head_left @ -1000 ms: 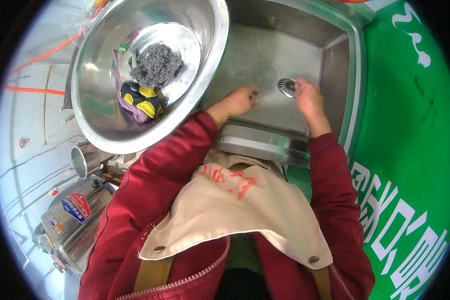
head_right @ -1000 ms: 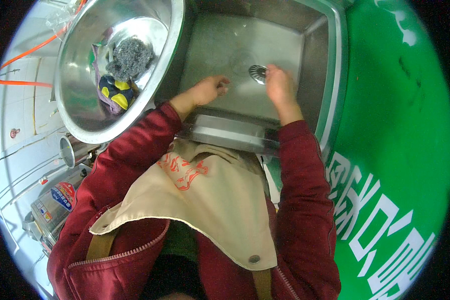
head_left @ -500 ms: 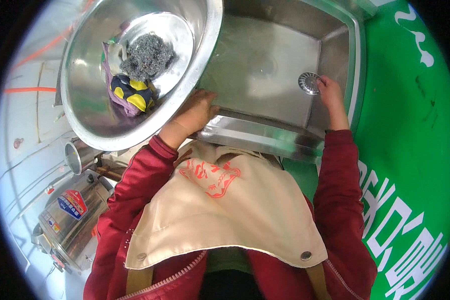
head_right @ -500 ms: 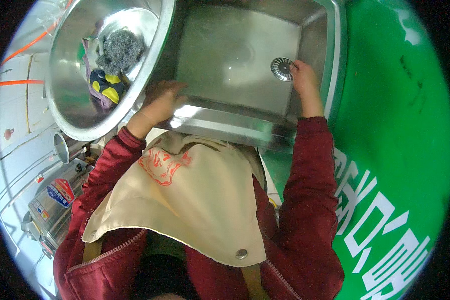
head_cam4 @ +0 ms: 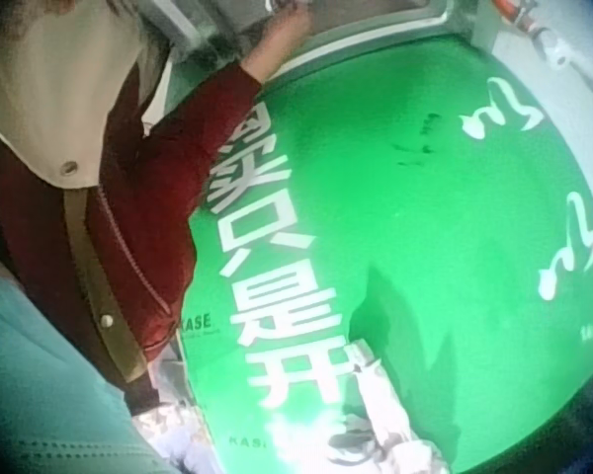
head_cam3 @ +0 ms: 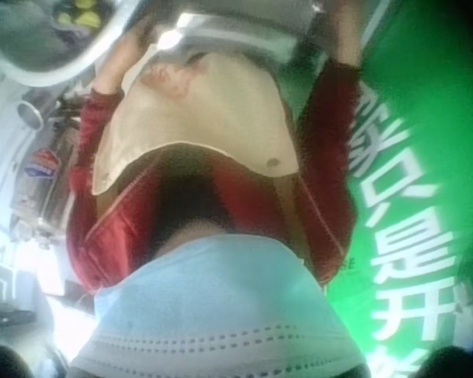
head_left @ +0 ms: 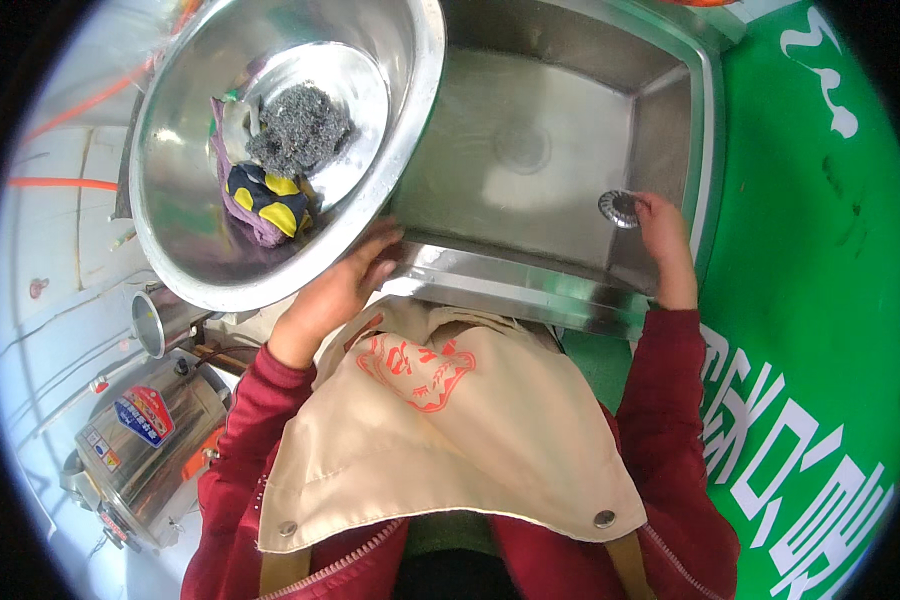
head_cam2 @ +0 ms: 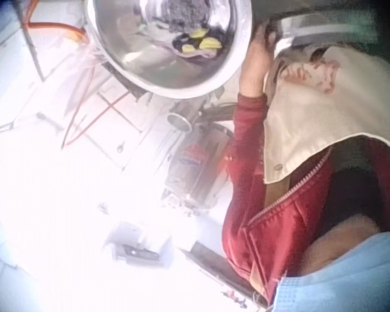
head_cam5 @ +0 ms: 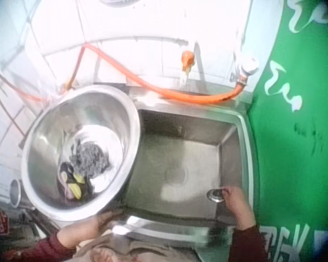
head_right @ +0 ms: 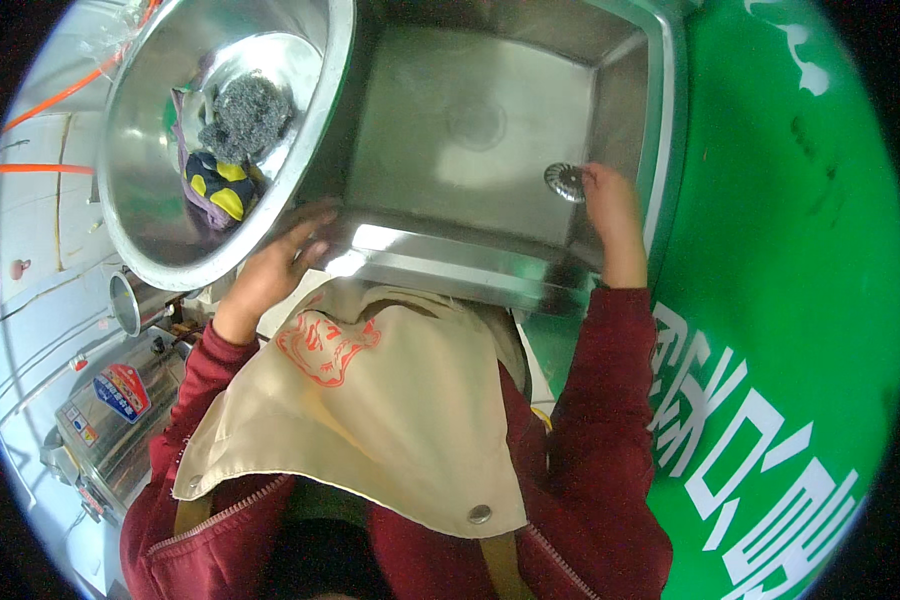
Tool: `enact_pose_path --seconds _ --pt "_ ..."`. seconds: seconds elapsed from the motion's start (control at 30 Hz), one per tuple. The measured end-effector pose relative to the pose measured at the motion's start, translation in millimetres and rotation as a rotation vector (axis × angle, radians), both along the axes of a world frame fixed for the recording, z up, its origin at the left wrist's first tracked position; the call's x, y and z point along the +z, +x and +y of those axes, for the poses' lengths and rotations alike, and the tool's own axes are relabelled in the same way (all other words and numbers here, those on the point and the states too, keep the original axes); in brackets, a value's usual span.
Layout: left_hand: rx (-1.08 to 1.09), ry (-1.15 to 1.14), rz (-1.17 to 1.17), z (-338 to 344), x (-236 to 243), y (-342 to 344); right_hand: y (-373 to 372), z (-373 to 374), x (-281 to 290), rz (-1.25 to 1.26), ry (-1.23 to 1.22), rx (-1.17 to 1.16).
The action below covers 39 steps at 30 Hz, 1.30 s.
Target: The person cleans a stainless steel sink by hand using a cloth and a steel wool pad. They scrub the basin, rinse the tools, and then use a red scoop to pour water from a bucket onto the floor to rinse the area.
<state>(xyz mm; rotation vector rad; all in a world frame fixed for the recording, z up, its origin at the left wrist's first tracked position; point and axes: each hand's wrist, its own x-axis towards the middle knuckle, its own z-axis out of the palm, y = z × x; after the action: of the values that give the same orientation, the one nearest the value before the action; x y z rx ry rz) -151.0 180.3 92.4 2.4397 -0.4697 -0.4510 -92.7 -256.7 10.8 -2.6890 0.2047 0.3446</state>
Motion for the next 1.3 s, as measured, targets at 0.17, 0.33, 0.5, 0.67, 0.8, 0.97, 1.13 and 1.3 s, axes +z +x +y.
enact_pose_path --seconds 0.17,0.33,0.5,0.67,0.8,0.97,1.13,1.3 --pt "0.267 -0.057 0.056 49.6 16.1 -52.8 -22.9 0.4 2.8 0.068 0.039 -0.024" --pt "0.704 -0.277 0.17 108.6 -15.4 -123.2 -36.0 6.7 7.0 0.097 0.041 -0.071" --pt "1.015 -0.454 0.279 166.7 -82.1 -174.9 -39.1 16.8 12.9 0.099 0.057 -0.089" --pt "1.469 -0.568 0.392 199.0 -140.3 -206.7 -37.5 20.4 9.5 0.087 0.076 -0.076" --pt "1.759 -0.547 0.444 227.4 -200.1 -240.9 -38.7 18.2 -2.6 0.045 0.107 -0.061" --pt "0.736 0.518 0.447 257.6 -260.4 -272.6 -44.3 16.3 -13.9 0.049 0.129 -0.067" --pt "1.374 -0.069 0.407 241.6 -233.2 -245.4 -48.6 17.8 -13.4 0.064 0.136 -0.07" --pt "1.692 -0.437 0.543 221.1 -205.5 -213.4 -49.7 19.2 -12.9 0.069 0.101 -0.035"
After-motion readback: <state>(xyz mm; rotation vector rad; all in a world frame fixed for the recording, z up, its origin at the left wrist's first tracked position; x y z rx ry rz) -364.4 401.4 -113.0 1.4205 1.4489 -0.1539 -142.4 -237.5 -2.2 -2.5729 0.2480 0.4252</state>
